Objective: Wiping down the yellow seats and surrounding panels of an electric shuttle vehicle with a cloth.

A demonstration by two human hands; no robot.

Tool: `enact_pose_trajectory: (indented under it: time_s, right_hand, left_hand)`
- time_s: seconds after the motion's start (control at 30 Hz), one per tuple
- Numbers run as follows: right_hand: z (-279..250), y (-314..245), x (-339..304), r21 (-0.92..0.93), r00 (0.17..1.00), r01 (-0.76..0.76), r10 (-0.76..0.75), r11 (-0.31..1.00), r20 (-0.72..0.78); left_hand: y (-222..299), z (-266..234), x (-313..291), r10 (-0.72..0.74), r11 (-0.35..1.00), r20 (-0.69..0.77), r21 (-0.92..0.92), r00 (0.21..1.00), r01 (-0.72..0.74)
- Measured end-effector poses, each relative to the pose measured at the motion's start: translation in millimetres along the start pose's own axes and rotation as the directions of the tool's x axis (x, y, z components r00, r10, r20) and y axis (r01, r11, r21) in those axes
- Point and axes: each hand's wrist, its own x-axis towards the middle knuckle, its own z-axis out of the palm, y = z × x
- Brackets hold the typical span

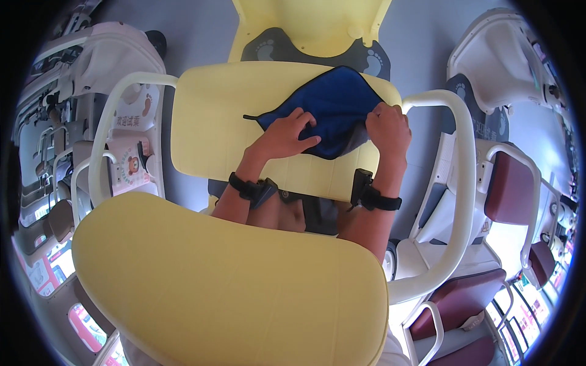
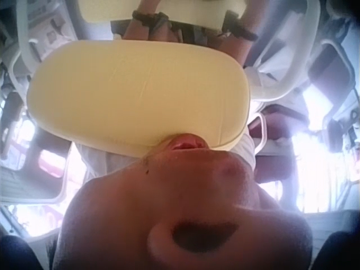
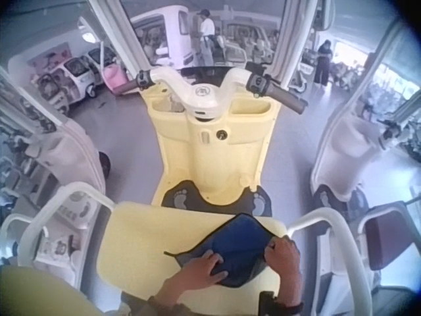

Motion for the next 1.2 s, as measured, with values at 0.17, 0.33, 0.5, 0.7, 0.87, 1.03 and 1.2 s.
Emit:
enact_pose_trajectory:
  time_s: [0.17,0.33,0.5,0.7,0.87,1.03,1.2]
  right_hand:
    - [25,-6,-15,-0.191,0.975,0.223,-0.219,0.956,0.04]
    - [57,-55,-54,-0.153,0.84,0.527,-0.54,0.836,-0.056]
    - [88,-91,-107,0.035,0.632,0.775,-0.775,0.631,-0.013]
    - [99,-82,-128,0.052,0.653,0.756,-0.757,0.653,0.015]
    - [64,-39,-73,-0.081,0.87,0.467,-0.474,0.88,-0.134]
    - [37,0,-57,-0.083,0.949,0.209,-0.223,0.974,-0.223]
    - [9,3,-80,-0.185,0.857,0.242,-0.121,0.953,0.501]
  left_hand:
    - [-25,-9,3,-0.189,0.776,0.125,-0.589,0.974,0.226]
    - [-89,-30,-25,-0.316,0.764,-0.049,-0.606,0.948,0.223]
    - [-159,-49,-97,-0.444,0.896,-0.467,-0.253,0.765,0.365]
    - [-133,-28,-119,-0.426,0.861,-0.486,0.04,0.763,0.507]
    - [-75,-25,-85,-0.271,0.962,-0.124,-0.07,0.954,0.264]
    - [-18,-4,-46,-0.095,0.995,0.107,0.007,0.99,0.095]
    - [-38,3,-56,-0.104,0.981,0.142,-0.146,0.984,0.125]
